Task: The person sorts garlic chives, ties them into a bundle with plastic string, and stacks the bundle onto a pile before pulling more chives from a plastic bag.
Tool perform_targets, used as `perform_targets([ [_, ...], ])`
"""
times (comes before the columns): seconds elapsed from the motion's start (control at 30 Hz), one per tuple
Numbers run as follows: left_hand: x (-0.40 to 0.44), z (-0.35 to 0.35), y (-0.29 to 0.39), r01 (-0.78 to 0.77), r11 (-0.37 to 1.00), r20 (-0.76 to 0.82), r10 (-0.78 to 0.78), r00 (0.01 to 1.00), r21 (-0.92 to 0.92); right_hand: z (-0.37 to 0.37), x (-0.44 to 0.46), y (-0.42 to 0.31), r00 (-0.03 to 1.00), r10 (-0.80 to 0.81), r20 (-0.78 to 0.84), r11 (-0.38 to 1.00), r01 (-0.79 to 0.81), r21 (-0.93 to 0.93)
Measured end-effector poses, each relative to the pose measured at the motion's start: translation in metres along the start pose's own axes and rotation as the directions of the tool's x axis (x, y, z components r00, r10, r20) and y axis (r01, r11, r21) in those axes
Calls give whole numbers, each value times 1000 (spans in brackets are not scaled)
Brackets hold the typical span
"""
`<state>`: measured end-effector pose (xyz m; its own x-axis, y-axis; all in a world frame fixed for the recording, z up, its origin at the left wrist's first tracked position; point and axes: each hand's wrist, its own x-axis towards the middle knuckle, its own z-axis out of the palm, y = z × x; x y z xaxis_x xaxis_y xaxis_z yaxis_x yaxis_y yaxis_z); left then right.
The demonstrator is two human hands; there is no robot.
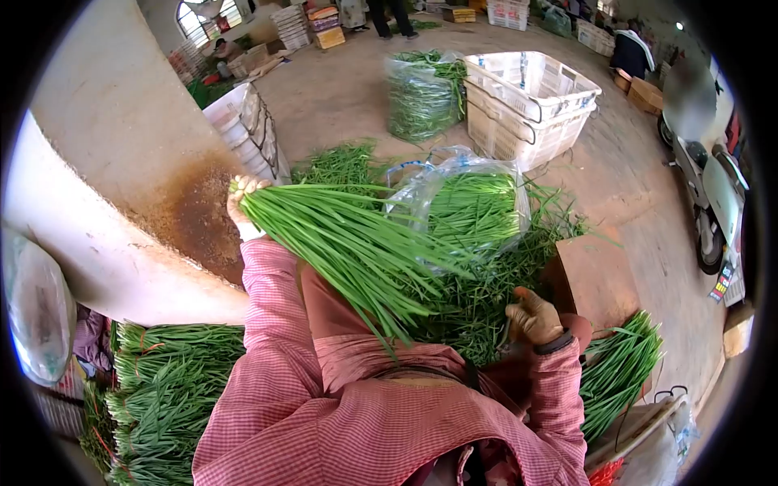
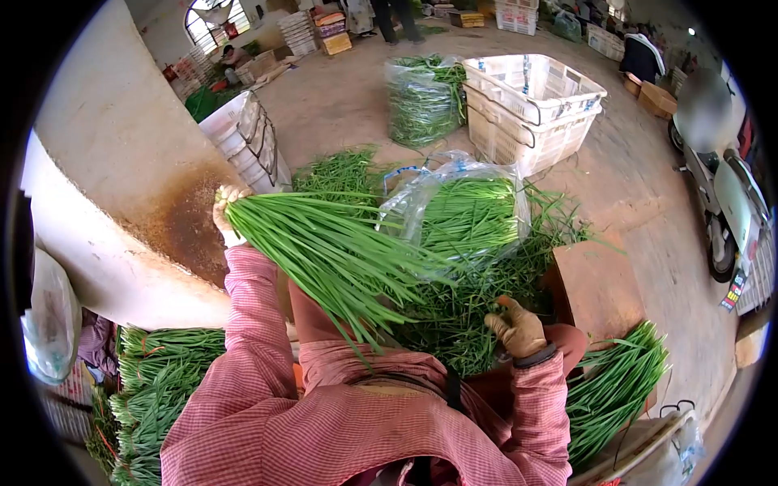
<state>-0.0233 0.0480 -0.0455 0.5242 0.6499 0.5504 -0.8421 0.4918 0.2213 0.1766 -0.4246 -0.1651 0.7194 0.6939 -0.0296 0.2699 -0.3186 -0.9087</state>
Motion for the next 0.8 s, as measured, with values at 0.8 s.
perform_targets([
  [0.8, -63, 78, -103, 255, 927, -198, -205, 958, 275, 103, 80, -190, 812, -558, 172, 599, 538, -593],
])
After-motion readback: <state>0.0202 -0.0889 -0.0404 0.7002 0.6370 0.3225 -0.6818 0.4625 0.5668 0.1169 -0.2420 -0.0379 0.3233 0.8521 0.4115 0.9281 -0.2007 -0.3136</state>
